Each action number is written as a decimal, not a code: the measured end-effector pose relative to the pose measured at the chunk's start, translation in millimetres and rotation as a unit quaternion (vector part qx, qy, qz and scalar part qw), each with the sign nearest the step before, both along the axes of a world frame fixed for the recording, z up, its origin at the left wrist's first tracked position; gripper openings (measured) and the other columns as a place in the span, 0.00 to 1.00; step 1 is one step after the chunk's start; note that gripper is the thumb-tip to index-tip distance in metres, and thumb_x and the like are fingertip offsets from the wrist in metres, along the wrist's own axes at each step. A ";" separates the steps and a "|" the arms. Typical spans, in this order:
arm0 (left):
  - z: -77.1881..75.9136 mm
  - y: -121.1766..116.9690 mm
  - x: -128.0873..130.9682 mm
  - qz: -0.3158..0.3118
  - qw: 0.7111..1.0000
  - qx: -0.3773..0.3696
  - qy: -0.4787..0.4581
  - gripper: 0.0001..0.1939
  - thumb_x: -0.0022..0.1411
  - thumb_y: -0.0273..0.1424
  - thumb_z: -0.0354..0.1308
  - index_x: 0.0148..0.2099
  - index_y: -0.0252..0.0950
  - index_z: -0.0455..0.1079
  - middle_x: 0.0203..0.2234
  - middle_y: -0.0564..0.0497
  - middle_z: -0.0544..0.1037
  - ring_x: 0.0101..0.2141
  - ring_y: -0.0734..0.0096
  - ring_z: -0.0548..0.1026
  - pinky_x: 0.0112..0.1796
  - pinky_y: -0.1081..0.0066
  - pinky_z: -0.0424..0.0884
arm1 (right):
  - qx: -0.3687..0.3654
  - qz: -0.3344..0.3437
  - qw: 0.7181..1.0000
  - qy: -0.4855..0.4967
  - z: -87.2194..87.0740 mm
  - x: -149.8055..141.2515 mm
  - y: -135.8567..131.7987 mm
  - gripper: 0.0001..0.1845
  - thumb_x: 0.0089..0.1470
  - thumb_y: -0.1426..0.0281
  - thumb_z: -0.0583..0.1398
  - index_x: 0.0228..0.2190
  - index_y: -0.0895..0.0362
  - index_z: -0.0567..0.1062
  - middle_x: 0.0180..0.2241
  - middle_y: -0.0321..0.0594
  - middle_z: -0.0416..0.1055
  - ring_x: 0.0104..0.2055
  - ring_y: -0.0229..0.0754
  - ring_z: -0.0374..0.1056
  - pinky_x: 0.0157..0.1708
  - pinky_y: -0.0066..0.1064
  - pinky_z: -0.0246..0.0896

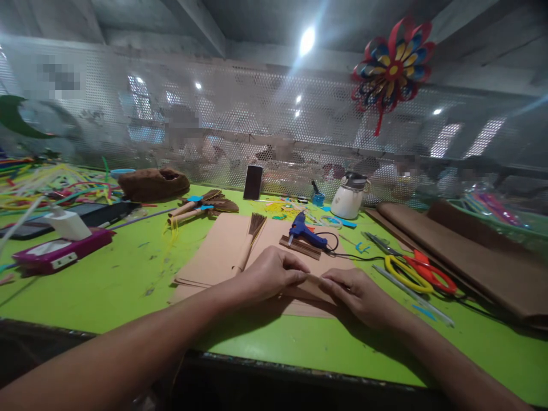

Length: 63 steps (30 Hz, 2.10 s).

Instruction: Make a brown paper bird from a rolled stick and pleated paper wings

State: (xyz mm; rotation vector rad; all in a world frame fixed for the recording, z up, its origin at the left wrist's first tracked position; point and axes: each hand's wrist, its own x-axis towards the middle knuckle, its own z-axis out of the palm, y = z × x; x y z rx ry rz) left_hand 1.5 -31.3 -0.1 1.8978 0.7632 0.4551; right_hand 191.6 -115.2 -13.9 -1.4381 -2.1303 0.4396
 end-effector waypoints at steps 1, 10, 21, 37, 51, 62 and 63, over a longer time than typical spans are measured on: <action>-0.7 0.3 0.2 0.001 1.000 0.000 0.000 0.12 0.52 0.32 0.55 0.36 0.31 0.75 0.19 0.53 0.71 0.19 0.79 0.61 0.21 0.75 0.55 | 0.000 -0.001 1.000 -0.001 -0.1 0.0 0.1 0.18 0.61 0.64 0.47 0.24 0.58 0.66 0.22 0.34 0.64 0.24 0.35 0.58 0.26 0.26 0.51; -5.2 3.6 2.2 0.016 1.000 0.004 0.012 0.12 0.51 0.34 0.56 0.34 0.31 0.75 0.19 0.53 0.71 0.18 0.79 0.61 0.20 0.74 0.54 | 0.004 0.004 1.000 -0.004 -1.1 -0.7 0.1 0.17 0.61 0.65 0.47 0.25 0.58 0.68 0.22 0.36 0.65 0.24 0.35 0.59 0.27 0.27 0.52; -2.9 1.8 3.1 -0.001 1.000 0.027 -0.016 0.07 0.51 0.30 0.55 0.27 0.31 0.71 0.17 0.55 0.68 0.20 0.79 0.62 0.23 0.75 0.57 | 0.011 0.005 0.999 -0.039 -0.2 -2.4 -0.5 0.20 0.61 0.63 0.46 0.24 0.58 0.67 0.21 0.35 0.64 0.23 0.35 0.57 0.26 0.27 0.50; -1.5 1.0 1.5 -0.019 0.992 0.128 0.000 0.05 0.50 0.25 0.50 0.28 0.33 0.67 0.23 0.53 0.68 0.25 0.76 0.63 0.26 0.75 0.57 | 0.041 0.008 0.996 -0.075 -6.2 0.5 1.3 0.18 0.62 0.67 0.45 0.22 0.57 0.60 0.21 0.33 0.59 0.23 0.34 0.53 0.26 0.26 0.47; -4.5 -6.8 4.2 -0.029 0.970 0.240 -0.004 0.08 0.56 0.25 0.49 0.30 0.34 0.70 0.24 0.50 0.73 0.27 0.73 0.67 0.30 0.73 0.60 | 0.079 -0.001 0.991 -0.105 -3.7 -6.6 3.4 0.16 0.61 0.66 0.46 0.26 0.57 0.67 0.26 0.39 0.66 0.29 0.38 0.58 0.29 0.28 0.50; 0.4 -8.4 1.9 -0.026 0.969 0.248 -0.004 0.08 0.57 0.27 0.50 0.31 0.34 0.70 0.25 0.50 0.73 0.28 0.73 0.68 0.31 0.72 0.60 | 0.055 -0.010 0.995 -0.084 -1.0 -2.0 -1.3 0.17 0.61 0.67 0.46 0.22 0.57 0.62 0.22 0.35 0.62 0.24 0.35 0.55 0.26 0.27 0.47; 1.2 -7.5 1.2 -0.019 0.969 0.245 -0.004 0.08 0.57 0.27 0.50 0.31 0.34 0.70 0.25 0.50 0.73 0.28 0.73 0.68 0.32 0.72 0.60 | 0.054 -0.014 0.995 -0.083 -1.0 -0.9 -1.1 0.17 0.61 0.67 0.46 0.22 0.57 0.62 0.22 0.35 0.62 0.24 0.35 0.55 0.25 0.27 0.47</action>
